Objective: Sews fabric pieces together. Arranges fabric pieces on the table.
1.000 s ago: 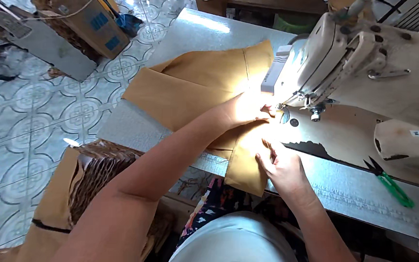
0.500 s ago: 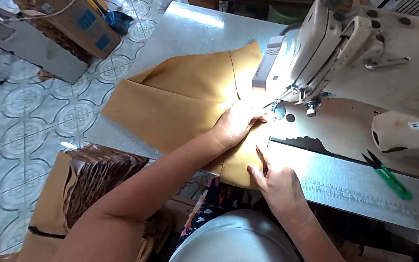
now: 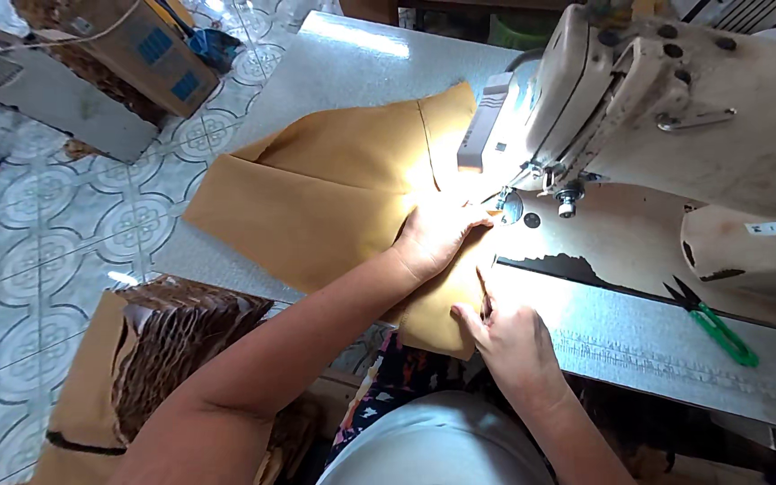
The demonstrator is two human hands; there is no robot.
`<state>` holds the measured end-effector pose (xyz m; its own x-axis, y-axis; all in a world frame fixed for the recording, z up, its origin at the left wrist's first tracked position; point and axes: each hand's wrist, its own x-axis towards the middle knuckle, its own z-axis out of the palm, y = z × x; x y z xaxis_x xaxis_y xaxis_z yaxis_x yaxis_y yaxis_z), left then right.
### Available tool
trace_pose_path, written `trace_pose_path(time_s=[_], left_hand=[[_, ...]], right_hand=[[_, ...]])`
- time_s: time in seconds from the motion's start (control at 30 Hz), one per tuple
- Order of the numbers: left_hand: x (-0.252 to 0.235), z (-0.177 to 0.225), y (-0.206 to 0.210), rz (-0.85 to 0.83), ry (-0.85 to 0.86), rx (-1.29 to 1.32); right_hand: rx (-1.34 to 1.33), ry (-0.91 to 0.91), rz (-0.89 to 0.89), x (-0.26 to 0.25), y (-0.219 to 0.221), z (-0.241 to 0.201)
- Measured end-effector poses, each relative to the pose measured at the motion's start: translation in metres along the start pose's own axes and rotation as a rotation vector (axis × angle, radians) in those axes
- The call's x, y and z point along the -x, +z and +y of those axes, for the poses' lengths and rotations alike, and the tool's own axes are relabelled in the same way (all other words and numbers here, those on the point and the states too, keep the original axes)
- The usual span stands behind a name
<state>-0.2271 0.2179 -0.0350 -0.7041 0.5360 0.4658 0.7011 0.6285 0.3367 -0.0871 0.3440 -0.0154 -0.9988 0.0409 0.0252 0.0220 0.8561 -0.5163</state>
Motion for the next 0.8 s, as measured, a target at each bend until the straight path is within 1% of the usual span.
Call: trace_pose_path(time_s=[0.13,0.23,0.4,0.47,0.57,0.7,0.8], left_hand=[[0.000,-0.002,0.001,-0.023,0.029,-0.011],[-0.001,0.000,-0.001,-0.069,0.054,-0.050],[0.007,0.022,-0.009,-0.176,0.161,-0.365],[0.014,0.019,-0.004,-0.142,0.209,-0.304],[0.019,0.013,-0.002,-0.089,0.199,-0.118],[0.022,0.010,-0.001,-0.090,0.144,-0.043],[0.021,0.010,0.000,-0.076,0.139,-0.032]], right_hand=[[0.010,-0.007,0.003,-0.001,0.001,0.000],[-0.003,0.028,-0.048,-0.003,-0.003,-0.002],[0.024,0.019,-0.058,-0.003,-0.005,-0.005],[0.054,0.011,-0.054,0.000,-0.004,-0.006],[0.071,-0.018,0.003,0.005,-0.001,-0.006],[0.093,-0.055,0.076,0.012,0.003,-0.005],[0.091,-0.066,0.102,0.014,0.004,-0.004]])
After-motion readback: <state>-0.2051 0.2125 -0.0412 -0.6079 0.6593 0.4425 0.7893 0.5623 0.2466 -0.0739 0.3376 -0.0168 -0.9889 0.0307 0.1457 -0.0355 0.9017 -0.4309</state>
